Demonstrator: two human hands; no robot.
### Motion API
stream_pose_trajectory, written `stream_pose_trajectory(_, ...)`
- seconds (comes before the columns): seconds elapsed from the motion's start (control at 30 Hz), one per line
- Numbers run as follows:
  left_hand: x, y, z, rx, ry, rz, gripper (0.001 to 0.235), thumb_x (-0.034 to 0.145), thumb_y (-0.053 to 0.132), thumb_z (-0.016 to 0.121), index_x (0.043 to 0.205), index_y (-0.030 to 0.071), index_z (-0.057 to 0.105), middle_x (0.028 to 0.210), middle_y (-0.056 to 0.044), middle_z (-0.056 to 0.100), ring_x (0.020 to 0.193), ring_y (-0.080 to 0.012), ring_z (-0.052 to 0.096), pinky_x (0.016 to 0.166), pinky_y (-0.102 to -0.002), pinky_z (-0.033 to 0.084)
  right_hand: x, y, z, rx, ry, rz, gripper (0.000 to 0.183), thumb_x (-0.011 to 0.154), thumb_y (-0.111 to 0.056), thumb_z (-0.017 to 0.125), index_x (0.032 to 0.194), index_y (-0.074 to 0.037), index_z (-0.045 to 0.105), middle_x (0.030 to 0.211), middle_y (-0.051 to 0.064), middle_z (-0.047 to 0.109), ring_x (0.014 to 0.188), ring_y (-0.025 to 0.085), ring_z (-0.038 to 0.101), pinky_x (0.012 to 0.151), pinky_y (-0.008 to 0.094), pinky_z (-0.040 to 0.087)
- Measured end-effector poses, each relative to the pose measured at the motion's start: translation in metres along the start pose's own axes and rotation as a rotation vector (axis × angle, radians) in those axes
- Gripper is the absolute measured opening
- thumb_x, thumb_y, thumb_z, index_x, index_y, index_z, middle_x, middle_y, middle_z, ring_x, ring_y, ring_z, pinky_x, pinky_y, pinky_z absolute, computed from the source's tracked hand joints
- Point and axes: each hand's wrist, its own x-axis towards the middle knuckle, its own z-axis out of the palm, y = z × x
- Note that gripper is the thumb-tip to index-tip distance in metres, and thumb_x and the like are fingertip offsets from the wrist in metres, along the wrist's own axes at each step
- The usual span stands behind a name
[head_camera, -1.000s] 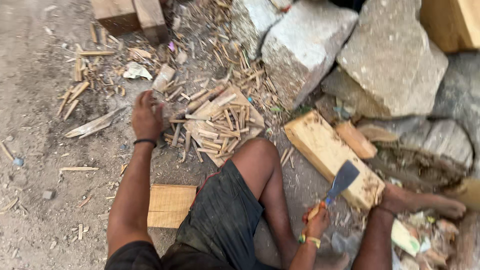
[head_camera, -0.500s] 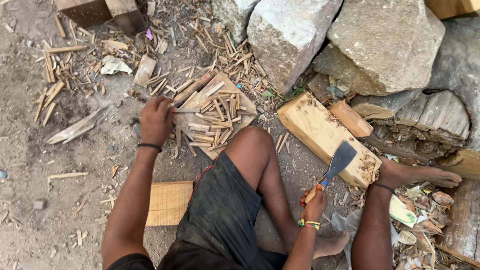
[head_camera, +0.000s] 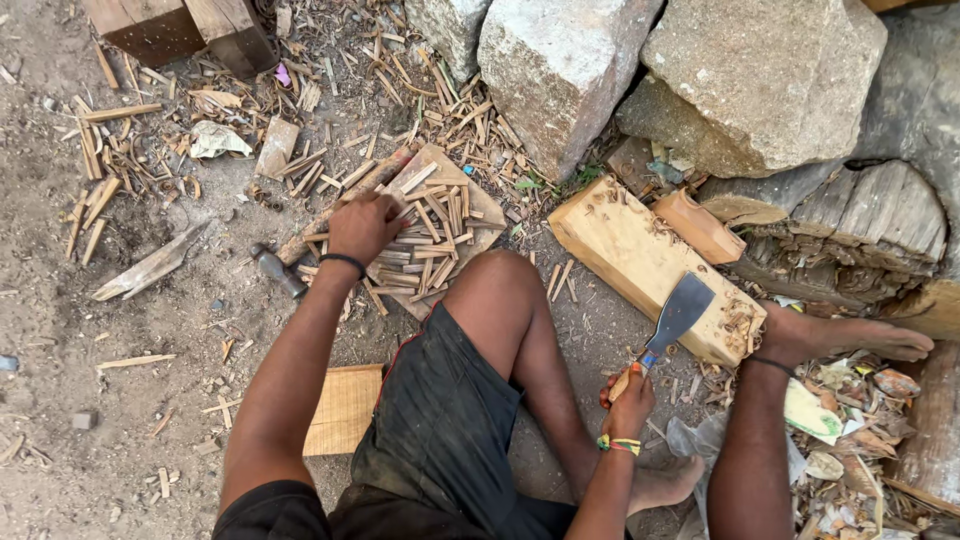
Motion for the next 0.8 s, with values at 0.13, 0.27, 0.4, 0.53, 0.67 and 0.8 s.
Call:
stream_pose_trajectory(0.13, -0.005, -0.019, -0.001, -0.054, -0.109, -0.106, 0.032, 0.082, 0.046, 0.082, 0.088, 0.016, 0.076, 0.087, -0.006, 0.075, 0.077, -0.0255, 0.073, 0.072, -0.043, 0.056, -0.002, 0.006, 0.0, -0.092, 0.008, -0.083, 0.173, 0.058, -0.104, 0.073, 0.166, -0.012, -0.026, 0.167, 0.012, -0.033, 0.158, 0.028, -0.026, 0.132, 0.051, -0.011)
stream_pose_trajectory(0.27, -0.009, -0.023, 0.001, -0.085, -0.085, -0.052, 0.031, 0.079, 0.041, 0.084, 0.087, 0.013, 0.075, 0.085, -0.005, 0.075, 0.075, -0.0242, 0.073, 0.067, -0.04, 0.057, -0.004, 0.006, 0.003, -0.028, 0.017, -0.038, 0.174, 0.055, -0.103, 0.072, 0.165, -0.01, -0.027, 0.166, 0.013, -0.032, 0.157, 0.029, -0.025, 0.132, 0.052, -0.009)
stream_pose_trajectory(0.4, -0.009, -0.013, -0.005, -0.088, -0.11, -0.04, 0.03, 0.081, 0.038, 0.084, 0.089, 0.011, 0.074, 0.086, -0.005, 0.075, 0.077, -0.0256, 0.072, 0.071, -0.041, 0.056, -0.004, 0.007, 0.002, -0.021, -0.016, -0.008, 0.17, 0.06, -0.095, 0.077, 0.163, -0.009, -0.026, 0.168, 0.014, -0.03, 0.158, 0.029, -0.024, 0.133, 0.052, -0.008)
stream_pose_trajectory(0.53, -0.012, -0.001, -0.021, -0.089, 0.009, 0.125, 0.024, 0.084, 0.033, 0.083, 0.088, 0.011, 0.076, 0.087, -0.007, 0.075, 0.081, -0.029, 0.071, 0.087, -0.046, 0.051, -0.012, -0.013, -0.014, 0.021, -0.013, 0.021, 0.132, 0.071, -0.081, 0.073, 0.146, -0.007, -0.008, 0.144, 0.012, -0.01, 0.134, 0.025, -0.007, 0.114, 0.045, 0.002)
stream_pose_trajectory(0.67, -0.011, 0.019, -0.037, -0.295, 0.072, 0.263, 0.018, 0.088, 0.025, 0.079, 0.099, 0.011, 0.075, 0.099, -0.008, 0.074, 0.095, -0.031, 0.068, 0.091, -0.044, 0.05, -0.149, -0.13, -0.109, 0.794, -0.54, 1.043, 0.064, 0.09, -0.055, 0.063, 0.116, -0.008, 0.028, 0.098, 0.008, 0.028, 0.082, 0.018, 0.025, 0.071, 0.035, 0.021)
stream_pose_trajectory(0.8, 0.0, 0.07, -0.045, -0.284, 0.125, 0.441, 0.018, 0.084, 0.015, 0.077, 0.102, 0.013, 0.076, 0.108, -0.006, 0.074, 0.106, -0.0306, 0.065, 0.099, -0.047, 0.044, -0.186, -0.174, -0.137, 0.885, -0.736, 1.336, 0.03, 0.104, -0.036, 0.056, 0.093, -0.008, 0.055, 0.064, 0.004, 0.057, 0.044, 0.012, 0.05, 0.039, 0.027, 0.037)
